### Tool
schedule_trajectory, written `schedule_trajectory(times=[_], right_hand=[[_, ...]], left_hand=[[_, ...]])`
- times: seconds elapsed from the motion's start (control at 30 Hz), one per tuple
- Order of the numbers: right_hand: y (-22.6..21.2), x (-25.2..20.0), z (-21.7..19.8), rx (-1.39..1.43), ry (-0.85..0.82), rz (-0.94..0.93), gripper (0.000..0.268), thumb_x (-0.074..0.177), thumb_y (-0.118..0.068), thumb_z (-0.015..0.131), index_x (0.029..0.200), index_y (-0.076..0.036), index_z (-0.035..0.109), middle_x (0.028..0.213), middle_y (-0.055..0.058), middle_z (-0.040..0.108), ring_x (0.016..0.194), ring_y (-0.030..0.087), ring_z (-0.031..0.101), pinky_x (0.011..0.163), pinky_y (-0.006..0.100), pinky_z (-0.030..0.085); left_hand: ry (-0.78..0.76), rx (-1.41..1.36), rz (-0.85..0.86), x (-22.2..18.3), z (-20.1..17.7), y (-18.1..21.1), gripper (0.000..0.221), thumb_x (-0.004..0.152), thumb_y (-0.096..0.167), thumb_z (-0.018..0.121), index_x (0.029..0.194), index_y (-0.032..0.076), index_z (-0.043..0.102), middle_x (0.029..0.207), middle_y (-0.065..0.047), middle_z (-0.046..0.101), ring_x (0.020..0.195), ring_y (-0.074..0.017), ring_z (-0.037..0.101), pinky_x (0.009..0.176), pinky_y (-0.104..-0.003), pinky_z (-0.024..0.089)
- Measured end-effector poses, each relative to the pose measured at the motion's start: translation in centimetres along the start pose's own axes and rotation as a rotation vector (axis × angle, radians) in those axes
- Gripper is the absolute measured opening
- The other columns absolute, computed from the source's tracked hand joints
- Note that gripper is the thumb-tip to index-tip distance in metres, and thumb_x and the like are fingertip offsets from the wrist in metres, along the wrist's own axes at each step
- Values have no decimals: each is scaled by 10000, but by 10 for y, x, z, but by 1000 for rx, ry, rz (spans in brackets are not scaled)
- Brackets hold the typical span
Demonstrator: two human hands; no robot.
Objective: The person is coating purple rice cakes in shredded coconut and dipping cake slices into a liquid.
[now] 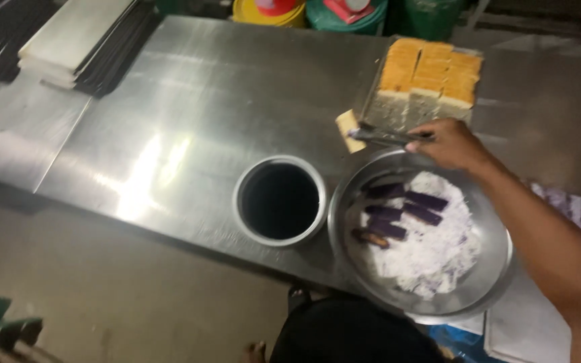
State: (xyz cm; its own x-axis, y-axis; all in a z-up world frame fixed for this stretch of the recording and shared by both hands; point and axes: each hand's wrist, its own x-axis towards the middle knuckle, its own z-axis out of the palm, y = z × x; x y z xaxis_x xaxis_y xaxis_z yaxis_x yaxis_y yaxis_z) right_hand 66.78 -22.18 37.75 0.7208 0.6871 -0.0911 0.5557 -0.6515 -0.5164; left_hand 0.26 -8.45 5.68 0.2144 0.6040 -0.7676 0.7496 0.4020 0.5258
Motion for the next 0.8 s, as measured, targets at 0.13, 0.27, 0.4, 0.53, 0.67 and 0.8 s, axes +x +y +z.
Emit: schedule_trajectory(times=[0.13,0.27,0.4,0.53,0.67,0.8], right_hand=[[-74,-20,54,-65,-86,-152,426,811,-391,809,1161,-149,780,1082,127,746,992,308,716,876,456,551],[-123,-29,115,-261,-51,-297,343,796,-327,798,1088,-150,764,1008,76,693,909,311,695,746,492,542],[-158,-39,150,-495,-153,-324,231,823,-309,752,1001,-161,752,1010,52,675,844,264,712,736,452,568],[-169,-46,172,-567,13,-544,223,768,-190,719,951,-65,739,982,120,669,767,281,717,572,431,569],[-171,-51,180,-648,109,-613,178,782,-103,680,940,-43,737,937,113,675,745,247,720,551,390,565],[-171,-51,183,-715,96,-626,191,767,-111,685,937,-45,741,916,101,679,731,241,721,542,382,569]], left_hand=[[8,-4,-20,32,-16,-36,360,976,328,675,995,-30,636,754,-128,594,649,-219,517,685,-380,525],[1,-3,-5,43,-30,-91,367,973,332,676,981,-33,635,739,-126,588,644,-217,509,685,-378,521],[0,-14,14,70,-34,-98,374,970,336,678,968,-36,635,724,-125,583,638,-215,501,686,-377,517],[42,-136,-7,72,-23,-121,394,966,338,687,986,-53,646,720,-125,580,643,-219,513,679,-390,522],[7,-242,-214,74,-20,-122,390,969,321,688,1079,-53,682,769,-115,657,687,-221,610,697,-404,566],[23,-124,-433,69,-7,-119,326,993,294,679,1153,12,640,831,-107,693,730,-225,650,721,-394,577]])
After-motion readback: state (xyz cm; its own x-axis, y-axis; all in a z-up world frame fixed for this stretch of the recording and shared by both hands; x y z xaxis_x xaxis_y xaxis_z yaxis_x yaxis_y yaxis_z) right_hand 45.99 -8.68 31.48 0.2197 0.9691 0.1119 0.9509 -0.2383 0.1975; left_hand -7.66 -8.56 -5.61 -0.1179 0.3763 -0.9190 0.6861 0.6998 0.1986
